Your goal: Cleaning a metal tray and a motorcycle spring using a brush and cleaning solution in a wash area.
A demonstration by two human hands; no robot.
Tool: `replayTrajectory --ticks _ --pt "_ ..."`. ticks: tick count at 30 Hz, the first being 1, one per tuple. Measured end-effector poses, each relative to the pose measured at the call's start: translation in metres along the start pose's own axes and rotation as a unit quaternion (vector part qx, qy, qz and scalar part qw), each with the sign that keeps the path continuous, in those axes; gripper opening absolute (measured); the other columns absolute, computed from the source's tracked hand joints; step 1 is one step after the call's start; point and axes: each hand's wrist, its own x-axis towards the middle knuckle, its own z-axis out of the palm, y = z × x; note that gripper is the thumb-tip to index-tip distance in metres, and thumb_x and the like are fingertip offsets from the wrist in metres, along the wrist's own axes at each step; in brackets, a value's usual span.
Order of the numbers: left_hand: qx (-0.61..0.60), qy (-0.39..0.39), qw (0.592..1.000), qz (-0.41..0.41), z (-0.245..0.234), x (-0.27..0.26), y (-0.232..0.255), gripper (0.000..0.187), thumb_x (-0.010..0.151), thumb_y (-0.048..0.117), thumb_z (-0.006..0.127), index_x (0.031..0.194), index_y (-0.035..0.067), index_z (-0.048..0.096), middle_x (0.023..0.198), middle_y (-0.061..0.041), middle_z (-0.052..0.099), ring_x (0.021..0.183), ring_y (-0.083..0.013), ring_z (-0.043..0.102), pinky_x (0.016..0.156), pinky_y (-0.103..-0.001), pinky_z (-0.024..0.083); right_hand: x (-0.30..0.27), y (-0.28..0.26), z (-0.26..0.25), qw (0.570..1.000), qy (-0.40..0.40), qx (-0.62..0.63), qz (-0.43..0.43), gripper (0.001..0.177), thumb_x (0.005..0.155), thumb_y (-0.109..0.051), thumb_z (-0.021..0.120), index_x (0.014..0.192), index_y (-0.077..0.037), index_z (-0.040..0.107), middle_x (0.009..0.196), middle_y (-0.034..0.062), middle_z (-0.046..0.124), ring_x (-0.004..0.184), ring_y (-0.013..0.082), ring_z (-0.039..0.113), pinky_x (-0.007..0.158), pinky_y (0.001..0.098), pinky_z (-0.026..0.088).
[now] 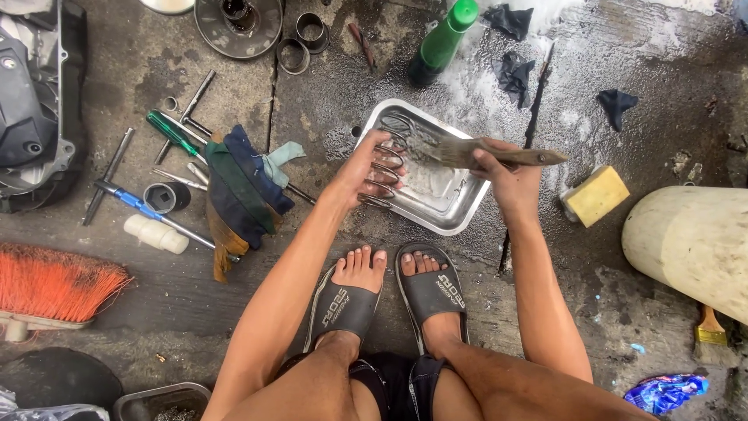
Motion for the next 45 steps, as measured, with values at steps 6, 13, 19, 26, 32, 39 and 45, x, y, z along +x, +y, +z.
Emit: replayTrajectory --ticks 6,13,19,26,32,39,45 --pt "0.128 0.044 0.982 0.13 -0.013 0.012 0.006 0.067 0.075 0.029 0.09 0.127 0.001 0.061 0.092 -0.018 0.069 0.071 -0.0243 0.075 0.061 -0.028 0.067 -0.003 0.059 -0.022 0.994 0.053 0.052 0.084 0.03 0.101 -0.006 0.063 0.124 0.014 0.06 0.117 0.0365 0.061 0.096 0.0378 0.073 0.086 0.0437 0.065" --pt "0.084 0.045 0.956 0.276 0.007 -0.005 -0.025 0.095 0.068 0.015 0.099 0.143 0.0 0.043 0.123 -0.023 0.063 0.12 -0.0292 0.066 0.103 -0.036 0.058 0.04 0.104 -0.081 0.969 0.167 0.142 0.113 0.04 0.098 -0.026 0.071 0.128 -0.002 0.06 0.108 0.0144 0.069 0.088 0.018 0.075 0.071 0.0241 0.07" --pt "0.169 0.122 0.91 0.358 0.006 -0.019 -0.046 0.089 0.066 0.024 0.099 0.138 0.003 0.052 0.132 -0.023 0.061 0.133 -0.0379 0.053 0.117 -0.053 0.04 0.088 0.064 -0.08 0.966 0.197 -0.164 0.024 0.061 0.099 -0.03 0.084 0.139 0.002 0.052 0.117 0.0297 0.061 0.108 0.0397 0.069 0.079 0.0474 0.065" --pt "0.063 0.067 0.927 0.365 -0.019 0.004 -0.049 0.09 0.061 0.012 0.103 0.136 0.007 0.052 0.126 -0.01 0.061 0.123 -0.019 0.055 0.111 -0.035 0.046 0.112 0.016 0.03 0.848 -0.158 -0.501 -0.067 0.043 0.085 -0.017 0.08 0.127 -0.013 0.073 0.106 0.0173 0.074 0.108 0.0415 0.069 0.093 0.0579 0.052" --pt "0.046 0.071 0.929 0.361 -0.035 0.003 -0.065 0.08 0.064 0.011 0.1 0.131 0.005 0.056 0.121 -0.011 0.062 0.12 -0.0204 0.056 0.108 -0.035 0.049 0.136 0.063 0.07 0.792 -0.2 -0.563 -0.126 0.026 0.083 -0.008 0.072 0.104 -0.021 0.079 0.092 0.0129 0.076 0.094 0.0394 0.075 0.081 0.0547 0.06" --pt "0.007 0.072 0.931 0.357 -0.046 0.005 -0.074 0.081 0.062 0.003 0.1 0.131 0.007 0.056 0.117 -0.012 0.068 0.111 -0.0167 0.065 0.096 -0.031 0.058 0.178 0.075 0.074 0.87 -0.079 -0.466 -0.137 0.035 0.081 -0.034 0.082 0.108 -0.012 0.076 0.091 0.0091 0.076 0.098 0.0361 0.073 0.081 0.0552 0.059" --pt "0.105 0.085 0.949 0.285 -0.038 -0.022 -0.05 0.075 0.069 0.021 0.09 0.134 0.014 0.053 0.11 -0.009 0.074 0.106 -0.0214 0.07 0.103 -0.036 0.053 0.16 -0.01 0.093 0.964 -0.119 -0.224 -0.077 0.101 0.067 -0.034 0.098 0.143 -0.005 0.039 0.145 0.0233 0.05 0.136 0.0403 0.048 0.116 0.0575 0.035"
